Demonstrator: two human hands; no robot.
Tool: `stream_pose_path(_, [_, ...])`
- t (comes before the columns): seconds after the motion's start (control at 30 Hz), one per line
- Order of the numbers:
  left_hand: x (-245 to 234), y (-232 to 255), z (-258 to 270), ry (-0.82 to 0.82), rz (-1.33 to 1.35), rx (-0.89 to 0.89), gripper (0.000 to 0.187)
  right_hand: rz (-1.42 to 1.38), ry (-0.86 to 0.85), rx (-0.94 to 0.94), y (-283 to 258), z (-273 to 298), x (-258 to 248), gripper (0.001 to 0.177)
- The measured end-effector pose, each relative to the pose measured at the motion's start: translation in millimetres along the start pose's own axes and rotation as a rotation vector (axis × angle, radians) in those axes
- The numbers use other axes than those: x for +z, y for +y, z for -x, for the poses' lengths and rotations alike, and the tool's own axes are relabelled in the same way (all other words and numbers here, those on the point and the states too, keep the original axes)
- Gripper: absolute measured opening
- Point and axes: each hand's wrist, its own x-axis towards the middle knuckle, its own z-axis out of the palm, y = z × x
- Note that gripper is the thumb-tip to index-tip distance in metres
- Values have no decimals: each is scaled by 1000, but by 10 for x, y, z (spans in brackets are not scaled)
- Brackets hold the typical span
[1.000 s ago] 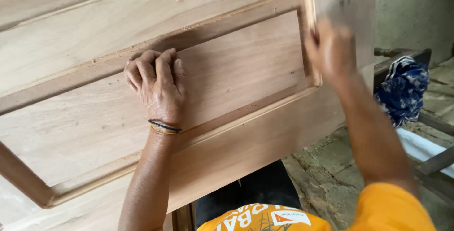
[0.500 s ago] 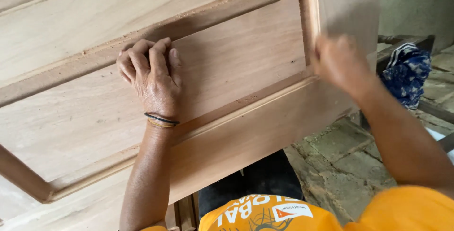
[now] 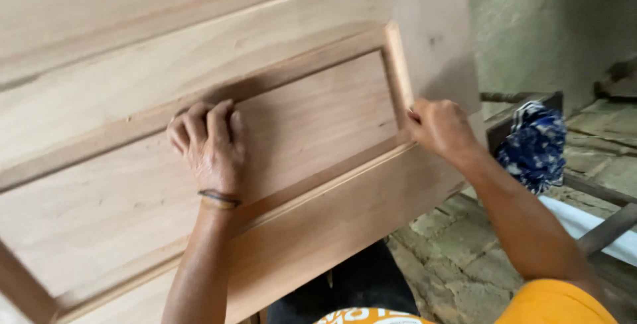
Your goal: The person sands the surface of a wooden door using a piece of sandpaper. They work on the flat panels and the raised edges of the door, moving the sandpaper back and forth to smooth the wood. A chisel and a roll of sandpaper are visible on the door during the process.
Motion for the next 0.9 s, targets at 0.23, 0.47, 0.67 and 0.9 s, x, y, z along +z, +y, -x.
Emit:
stream_pose_path(0.23, [-23,116,33,-8,72,-57,22,-829,442,-60,-331,119,-232,14])
stream_pose_path(0.47, [16,1305,583,-286,634,-89,35,-1213,364,-164,-990,659,-140,11])
stream_pose_path(0.67, [106,1372,279,-513,645,23,33,-963,519,-32,-404,576,-6,10])
stream_pose_path(0.9, [460,641,-96,-157,-224,-212,39,-418,658,-111,-26,128,665,6])
